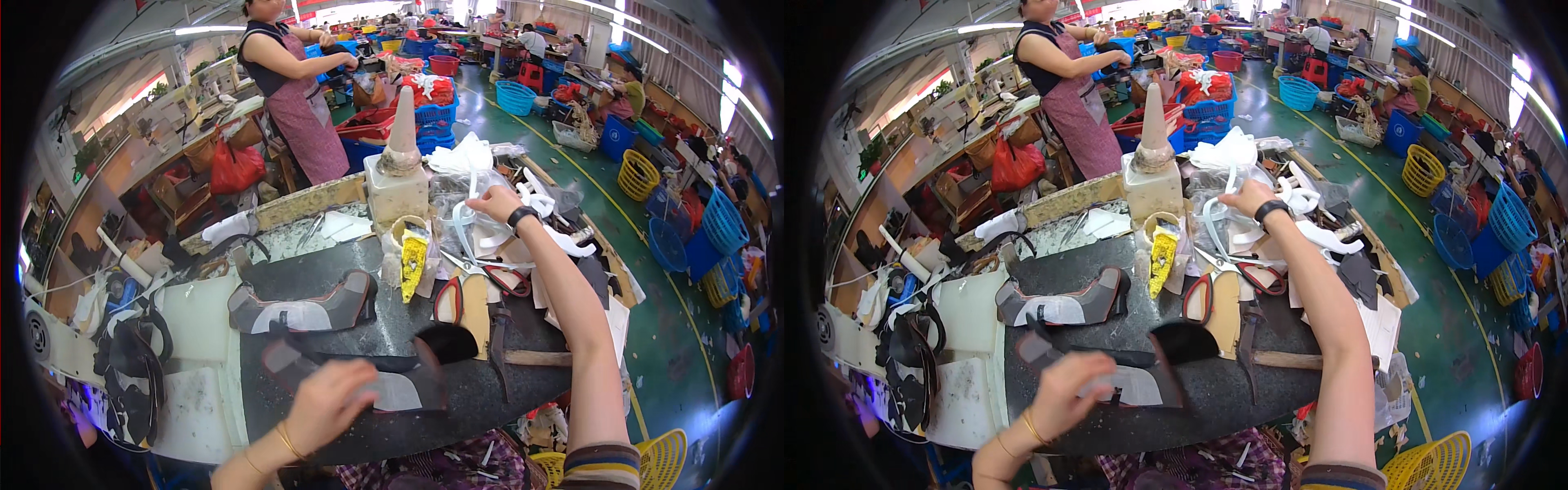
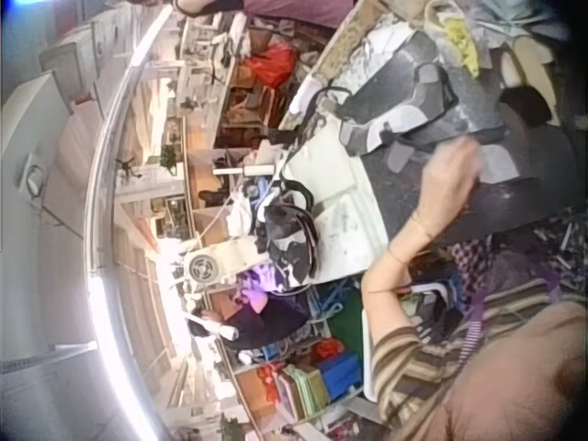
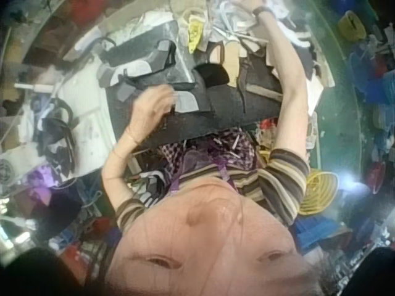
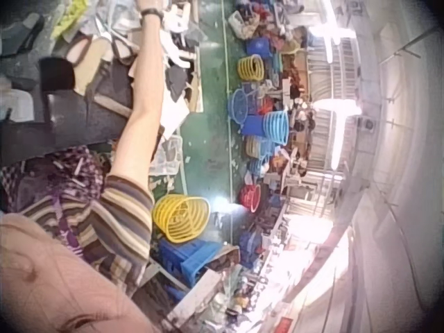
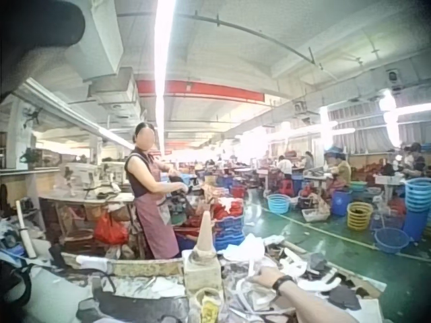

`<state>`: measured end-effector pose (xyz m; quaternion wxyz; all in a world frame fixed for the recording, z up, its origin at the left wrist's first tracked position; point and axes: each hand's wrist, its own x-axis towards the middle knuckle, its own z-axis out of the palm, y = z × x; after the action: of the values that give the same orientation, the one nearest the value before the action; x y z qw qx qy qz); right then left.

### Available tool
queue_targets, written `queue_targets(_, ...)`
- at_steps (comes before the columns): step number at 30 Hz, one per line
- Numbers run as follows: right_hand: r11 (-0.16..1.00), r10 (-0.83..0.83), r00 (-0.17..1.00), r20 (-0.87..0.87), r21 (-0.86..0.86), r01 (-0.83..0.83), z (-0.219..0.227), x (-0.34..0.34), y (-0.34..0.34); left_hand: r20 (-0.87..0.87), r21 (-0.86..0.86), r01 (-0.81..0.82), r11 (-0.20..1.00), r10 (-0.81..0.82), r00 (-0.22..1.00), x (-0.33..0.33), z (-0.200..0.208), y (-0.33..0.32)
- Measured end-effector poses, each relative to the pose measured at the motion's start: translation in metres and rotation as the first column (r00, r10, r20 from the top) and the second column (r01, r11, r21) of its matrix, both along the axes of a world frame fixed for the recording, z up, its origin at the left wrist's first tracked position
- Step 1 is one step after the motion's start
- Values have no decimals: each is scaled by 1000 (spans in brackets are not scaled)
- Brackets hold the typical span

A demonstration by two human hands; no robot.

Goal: The person assembles shoe upper components by applying white tape strips along the curved edges, folding and pressing the leather edges over by hand, and smoothing and flattening the seams with a metal hand tool.

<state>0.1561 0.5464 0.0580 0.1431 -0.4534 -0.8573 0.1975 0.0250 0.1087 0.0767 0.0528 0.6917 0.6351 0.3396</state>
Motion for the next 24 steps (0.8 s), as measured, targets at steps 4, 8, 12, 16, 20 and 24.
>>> queue_targets(4,995,97,968,-230,38,-91,-12,9,-14,-22,236,21,971,-17,1000,-20,55,84)
queue_targets(8,911,361,780,-511,373,-178,18,3,-58,493,-16,0,1000,7,870,-34,64,197)
queue_targets(12,711,497,793,-352,690,-139,46,7,-93,665,-325,114,939,141,734,-24,58,261)
queue_targets(16,572,532,821,-206,803,-169,52,17,-81,842,-156,347,925,-59,537,-24,67,263)
queue_targets(20,468,468,879,-91,869,-159,40,23,-51,957,165,406,899,-245,153,-54,104,229)
queue_targets(24,487,161,973,166,844,-224,26,41,-14,894,284,341,896,-376,242,-81,141,191)
